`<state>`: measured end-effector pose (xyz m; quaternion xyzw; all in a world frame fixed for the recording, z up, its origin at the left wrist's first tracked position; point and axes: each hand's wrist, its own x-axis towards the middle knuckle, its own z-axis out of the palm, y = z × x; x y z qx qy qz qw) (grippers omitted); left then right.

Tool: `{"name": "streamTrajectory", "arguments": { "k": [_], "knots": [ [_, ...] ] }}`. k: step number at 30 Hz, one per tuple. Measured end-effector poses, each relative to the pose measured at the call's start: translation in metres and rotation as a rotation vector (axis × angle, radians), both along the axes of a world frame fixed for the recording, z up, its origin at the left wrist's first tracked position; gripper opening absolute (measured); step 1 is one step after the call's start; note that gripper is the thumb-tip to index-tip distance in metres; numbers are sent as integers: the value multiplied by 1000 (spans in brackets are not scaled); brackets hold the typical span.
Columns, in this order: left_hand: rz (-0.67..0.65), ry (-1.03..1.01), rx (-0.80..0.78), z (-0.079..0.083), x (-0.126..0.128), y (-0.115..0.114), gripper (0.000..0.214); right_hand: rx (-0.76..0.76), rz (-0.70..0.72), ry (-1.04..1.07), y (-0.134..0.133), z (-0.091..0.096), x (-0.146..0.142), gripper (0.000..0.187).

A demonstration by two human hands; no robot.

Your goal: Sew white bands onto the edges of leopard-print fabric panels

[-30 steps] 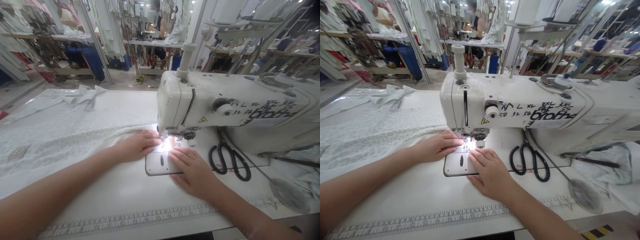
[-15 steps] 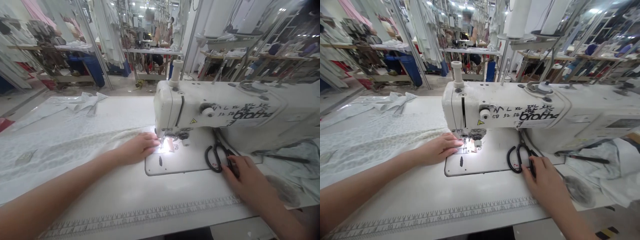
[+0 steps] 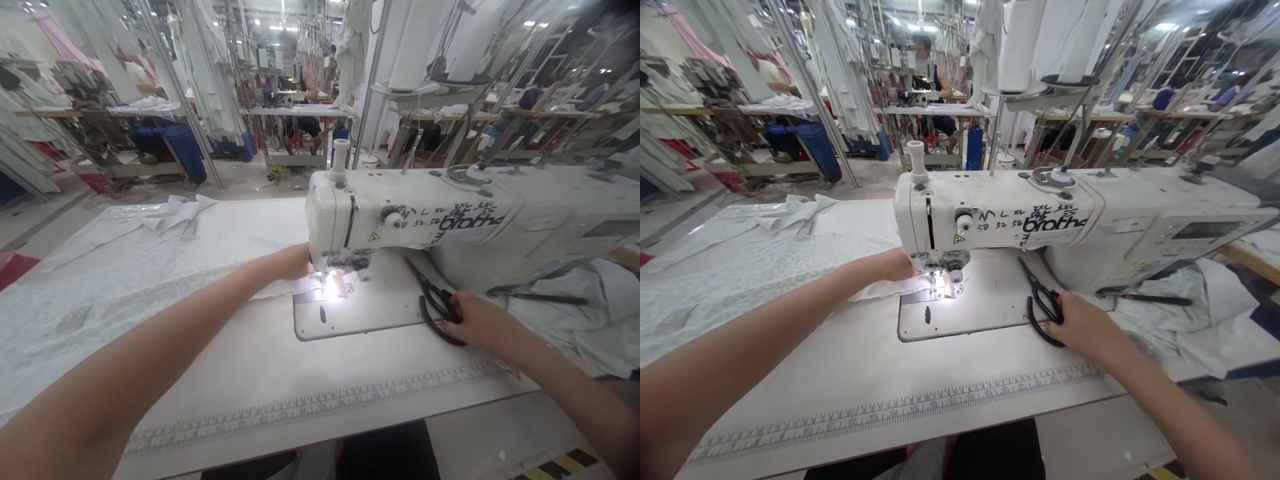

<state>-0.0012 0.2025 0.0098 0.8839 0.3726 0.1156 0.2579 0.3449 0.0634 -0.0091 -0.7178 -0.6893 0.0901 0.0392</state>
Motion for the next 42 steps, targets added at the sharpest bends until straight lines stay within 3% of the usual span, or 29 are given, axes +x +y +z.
{"name": "streamTrajectory", "arguments": {
  "k": [3,7,12,15,18,23,29,34,36,39,42],
  "knots": [
    [120,89,-88,13,-8,-13,12,-62,142,41,-14,11,-6,11],
    [287,109,-222,33,-40,-70,25,-149,340,315,-52,20,-48,12],
    [548,-372,-745,49,-67,-155,34,-150,320,482,-87,28,-121,24],
    [585,-535,-828,51,-69,-189,31,-134,402,545,-94,36,-152,32],
    [610,-539,-815,51,-65,-210,30,-129,489,598,-98,44,-169,28],
    [607,-597,-814,52,-55,-230,28,-53,463,544,-113,45,-175,29],
    [569,-619,-1006,34,-46,-234,30,-98,364,455,-133,25,-156,25],
    [403,-710,-1103,31,-55,-220,23,-9,41,224,-101,19,-106,32],
    [311,-747,-1119,33,-61,-218,29,92,-22,151,-85,16,-85,34],
    [216,-731,-1072,33,-67,-220,39,338,62,134,-74,13,-80,31],
    [188,-704,-992,30,-69,-224,41,417,233,289,-83,15,-118,25]
  ]
}}
